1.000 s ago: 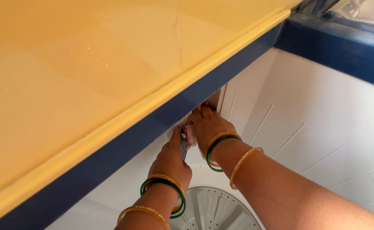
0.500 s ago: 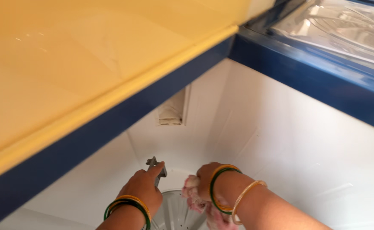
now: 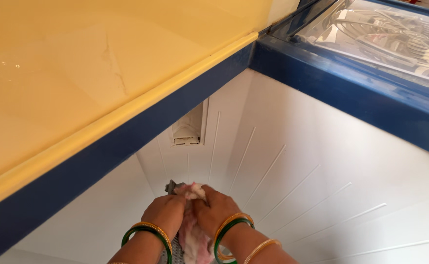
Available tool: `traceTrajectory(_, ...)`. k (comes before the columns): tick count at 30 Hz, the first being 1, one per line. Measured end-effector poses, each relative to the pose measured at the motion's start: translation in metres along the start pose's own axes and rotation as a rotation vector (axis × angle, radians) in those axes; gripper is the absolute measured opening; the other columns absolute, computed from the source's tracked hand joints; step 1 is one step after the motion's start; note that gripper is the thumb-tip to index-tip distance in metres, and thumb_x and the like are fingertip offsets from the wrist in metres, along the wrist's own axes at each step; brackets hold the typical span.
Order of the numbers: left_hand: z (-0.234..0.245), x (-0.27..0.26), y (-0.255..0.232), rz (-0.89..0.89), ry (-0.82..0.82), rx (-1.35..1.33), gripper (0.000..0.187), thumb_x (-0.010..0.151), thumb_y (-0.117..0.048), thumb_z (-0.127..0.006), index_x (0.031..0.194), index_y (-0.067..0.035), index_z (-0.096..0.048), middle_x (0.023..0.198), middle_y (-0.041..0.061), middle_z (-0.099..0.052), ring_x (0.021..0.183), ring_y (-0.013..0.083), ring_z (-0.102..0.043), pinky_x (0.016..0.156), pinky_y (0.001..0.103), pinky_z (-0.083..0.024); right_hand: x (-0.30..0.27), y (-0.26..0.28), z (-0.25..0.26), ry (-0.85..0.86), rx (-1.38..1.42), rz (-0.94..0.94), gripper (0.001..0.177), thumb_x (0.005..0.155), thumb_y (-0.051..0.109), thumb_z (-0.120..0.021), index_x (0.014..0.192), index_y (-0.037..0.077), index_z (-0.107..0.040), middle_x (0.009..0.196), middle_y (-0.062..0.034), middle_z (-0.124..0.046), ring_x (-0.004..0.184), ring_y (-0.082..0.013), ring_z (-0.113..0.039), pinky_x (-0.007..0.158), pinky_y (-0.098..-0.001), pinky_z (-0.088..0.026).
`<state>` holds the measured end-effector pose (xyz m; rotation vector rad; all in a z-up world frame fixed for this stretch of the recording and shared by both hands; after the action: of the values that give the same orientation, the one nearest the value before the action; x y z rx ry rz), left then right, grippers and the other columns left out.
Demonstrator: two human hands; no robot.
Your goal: The person removes a lint filter from inside a washing machine tub, wipes it with a cloth, and then wipes the interior slot where the filter was seated before attempting to reinstall it.
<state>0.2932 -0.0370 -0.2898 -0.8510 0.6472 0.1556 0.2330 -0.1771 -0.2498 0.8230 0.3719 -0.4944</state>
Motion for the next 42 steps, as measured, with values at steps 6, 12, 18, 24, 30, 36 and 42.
traceTrajectory(6, 0.01, -0.014, -0.014, -0.113, -0.02, 0.175, 0.048, 0.09, -0.054, -0.06, 0.112, -0.014, -0.077, 0.112, 0.01, -0.078, 0.107, 0.0264, -0.072, 0.097, 0.037, -0.053, 0.043, -0.021, -0.005, -0.023, 0.026, 0.246, 0.036, 0.099, 0.031, -0.048, 0.123, 0.015, -0.069, 0.116, -0.0169, -0.07, 0.11, -0.0306, -0.067, 0.094, -0.0394, -0.052)
traceTrajectory(12, 0.03, -0.042, -0.033, -0.2, -0.366, 0.299, 0.033, 0.093, -0.04, -0.057, 0.115, -0.022, -0.073, 0.121, 0.006, -0.067, 0.11, 0.0304, -0.067, 0.094, 0.044, -0.055, 0.017, 0.007, 0.003, -0.253, 0.138, 0.267, 0.034, 0.088, 0.017, -0.057, 0.119, 0.012, -0.068, 0.105, -0.0158, -0.076, 0.097, -0.0313, -0.073, 0.086, -0.0404, -0.057)
traceTrajectory(18, 0.042, -0.048, -0.02, -0.193, -0.537, 0.31, 0.036, 0.099, -0.046, -0.049, 0.114, -0.024, -0.073, 0.123, 0.006, -0.065, 0.105, 0.0329, -0.067, 0.089, 0.047, -0.056, -0.003, 0.037, 0.014, -0.114, -0.051, 0.13, 0.033, 0.092, 0.032, -0.064, 0.117, 0.012, -0.07, 0.105, -0.0165, -0.074, 0.101, -0.0316, -0.071, 0.089, -0.0392, -0.054)
traceTrajectory(24, 0.04, -0.011, 0.017, -0.025, -0.423, 0.127, 0.042, 0.09, -0.056, -0.066, 0.11, -0.023, -0.082, 0.104, 0.008, -0.08, 0.101, 0.0304, -0.074, 0.094, 0.04, -0.058, 0.024, 0.044, -0.006, -0.053, 1.007, 0.129, 0.037, 0.096, 0.032, -0.061, 0.113, 0.001, -0.072, 0.106, -0.0191, -0.076, 0.109, -0.0352, -0.07, 0.091, -0.036, -0.053)
traceTrajectory(30, 0.019, 0.004, 0.009, 0.024, -0.332, 0.145, 0.034, 0.088, -0.043, -0.072, 0.116, -0.025, -0.081, 0.106, 0.006, -0.081, 0.103, 0.0231, -0.077, 0.102, 0.035, -0.056, 0.02, 0.071, -0.001, -0.641, 0.186, 0.706, 0.049, 0.1, 0.024, -0.053, 0.141, -0.003, -0.056, 0.148, -0.0251, -0.053, 0.144, -0.0364, -0.043, 0.116, -0.0426, -0.034)
traceTrajectory(36, 0.039, -0.017, -0.025, -0.091, -0.37, 0.193, 0.033, 0.095, -0.023, -0.065, 0.127, -0.024, -0.073, 0.122, 0.006, -0.074, 0.109, 0.0248, -0.073, 0.102, 0.037, -0.056, 0.014, 0.092, 0.02, -0.231, -0.398, 0.375, 0.085, 0.09, 0.025, -0.057, 0.16, 0.01, -0.011, 0.169, -0.0117, -0.006, 0.147, -0.0361, -0.022, 0.12, -0.0403, -0.027)
traceTrajectory(42, 0.047, -0.013, -0.029, -0.105, -0.332, 0.349, 0.038, 0.096, -0.015, -0.061, 0.132, -0.026, -0.068, 0.137, 0.001, -0.064, 0.12, 0.0208, -0.067, 0.11, 0.035, -0.052, 0.027, 0.108, 0.021, -0.212, -0.578, 0.266, 0.096, 0.09, 0.023, -0.065, 0.164, 0.019, -0.003, 0.175, -0.0012, 0.005, 0.156, -0.0215, -0.019, 0.112, -0.0416, -0.036)
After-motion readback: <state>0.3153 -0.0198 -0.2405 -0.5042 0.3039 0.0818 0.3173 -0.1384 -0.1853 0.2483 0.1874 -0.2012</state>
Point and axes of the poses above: each hand's wrist, its own x-axis towards the middle knuckle, its own z-axis out of the back of the hand, y = z × x, the point moved 4 cm from there along x, towards the middle knuckle
